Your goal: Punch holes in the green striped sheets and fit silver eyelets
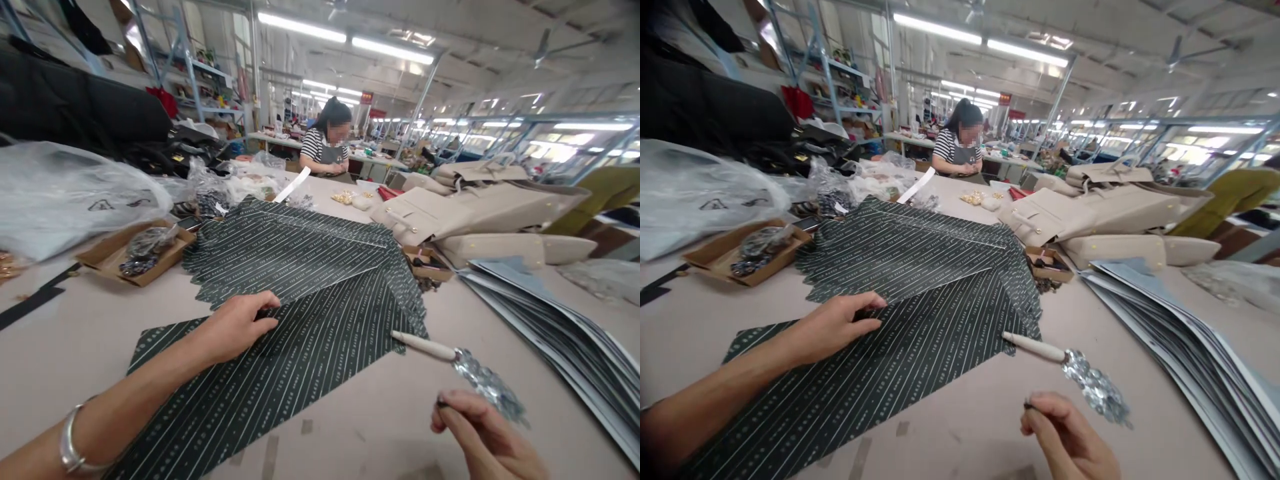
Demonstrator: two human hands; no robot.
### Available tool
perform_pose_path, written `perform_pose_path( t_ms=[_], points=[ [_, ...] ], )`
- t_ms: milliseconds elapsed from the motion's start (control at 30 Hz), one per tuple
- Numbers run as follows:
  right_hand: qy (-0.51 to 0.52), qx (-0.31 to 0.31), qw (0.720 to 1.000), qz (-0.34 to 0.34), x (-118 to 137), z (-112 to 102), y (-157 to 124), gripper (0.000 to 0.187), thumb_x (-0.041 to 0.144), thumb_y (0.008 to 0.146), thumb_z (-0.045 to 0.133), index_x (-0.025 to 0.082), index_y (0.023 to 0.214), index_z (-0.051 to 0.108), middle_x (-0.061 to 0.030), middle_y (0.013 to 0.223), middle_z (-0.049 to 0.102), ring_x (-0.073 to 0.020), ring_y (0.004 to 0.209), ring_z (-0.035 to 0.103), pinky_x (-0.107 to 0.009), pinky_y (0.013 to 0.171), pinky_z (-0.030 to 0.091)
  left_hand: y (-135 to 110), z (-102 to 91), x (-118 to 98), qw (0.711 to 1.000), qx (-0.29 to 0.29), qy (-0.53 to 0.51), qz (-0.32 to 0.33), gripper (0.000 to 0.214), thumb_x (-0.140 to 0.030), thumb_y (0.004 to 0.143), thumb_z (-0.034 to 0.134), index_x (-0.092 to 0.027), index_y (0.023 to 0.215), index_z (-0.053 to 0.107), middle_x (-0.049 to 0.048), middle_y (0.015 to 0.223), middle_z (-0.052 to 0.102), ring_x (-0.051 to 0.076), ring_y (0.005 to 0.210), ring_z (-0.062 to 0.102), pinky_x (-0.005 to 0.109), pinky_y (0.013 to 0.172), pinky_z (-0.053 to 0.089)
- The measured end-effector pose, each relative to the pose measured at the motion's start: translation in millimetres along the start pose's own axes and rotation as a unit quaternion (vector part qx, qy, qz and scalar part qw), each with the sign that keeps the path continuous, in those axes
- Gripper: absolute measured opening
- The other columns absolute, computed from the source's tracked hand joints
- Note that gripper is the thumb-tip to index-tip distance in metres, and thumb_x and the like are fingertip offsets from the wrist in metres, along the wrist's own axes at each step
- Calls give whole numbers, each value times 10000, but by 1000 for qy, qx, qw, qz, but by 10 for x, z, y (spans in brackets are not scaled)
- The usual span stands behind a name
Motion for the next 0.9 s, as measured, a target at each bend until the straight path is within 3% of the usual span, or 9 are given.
perform_pose_path(
  t_ms=[100,200,333,567,700,900],
  points=[
    [47,35,997,-53,337,423,-177,101,330,837,742,230,824,734,-23,704,693,-158,619,684,-195,586,581,-181,72,-94,991,114,-63,14,258,-418,850,599,-219,995,678,-12,1015,714,220,952,658,282,818,481],
    [56,93,993,-48,564,841,-295,112,334,871,709,231,833,731,-12,686,677,-141,616,668,-178,584,553,-381,102,-162,955,216,-202,8,285,-464,851,643,-221,986,708,-15,1024,723,209,962,667,268,846,511],
    [63,122,990,-18,688,1123,-391,147,352,899,670,234,834,728,1,678,669,-131,627,646,-183,617,527,-611,80,-77,904,241,-348,-51,257,-438,842,720,-214,968,716,5,995,730,179,894,668,269,856,519],
    [65,206,976,-31,925,1399,-560,107,306,905,659,243,855,729,10,710,690,-123,610,641,-201,585,495,-985,476,-109,830,339,-430,-106,299,-377,766,816,-159,937,706,5,887,701,127,770,611,207,743,503],
    [59,261,964,11,860,1651,-607,98,275,908,651,233,873,732,19,693,690,-115,620,637,-204,591,488,-1013,641,-111,825,335,-436,-128,289,-335,732,821,-161,924,694,-23,817,664,103,718,571,175,688,476],
    [102,281,950,89,644,1835,-579,86,275,889,671,216,876,731,27,685,695,-103,631,635,-190,597,494,-1008,765,-53,822,337,-438,-139,297,-319,724,776,-172,969,694,-12,851,666,124,736,578,211,703,475]
  ],
)
Point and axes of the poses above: each hand's wrist, its own y-axis towards the middle knuckle, its own z-axis out of the palm, x = y × z, the point moved 7 cm from there along y, towards the middle knuckle
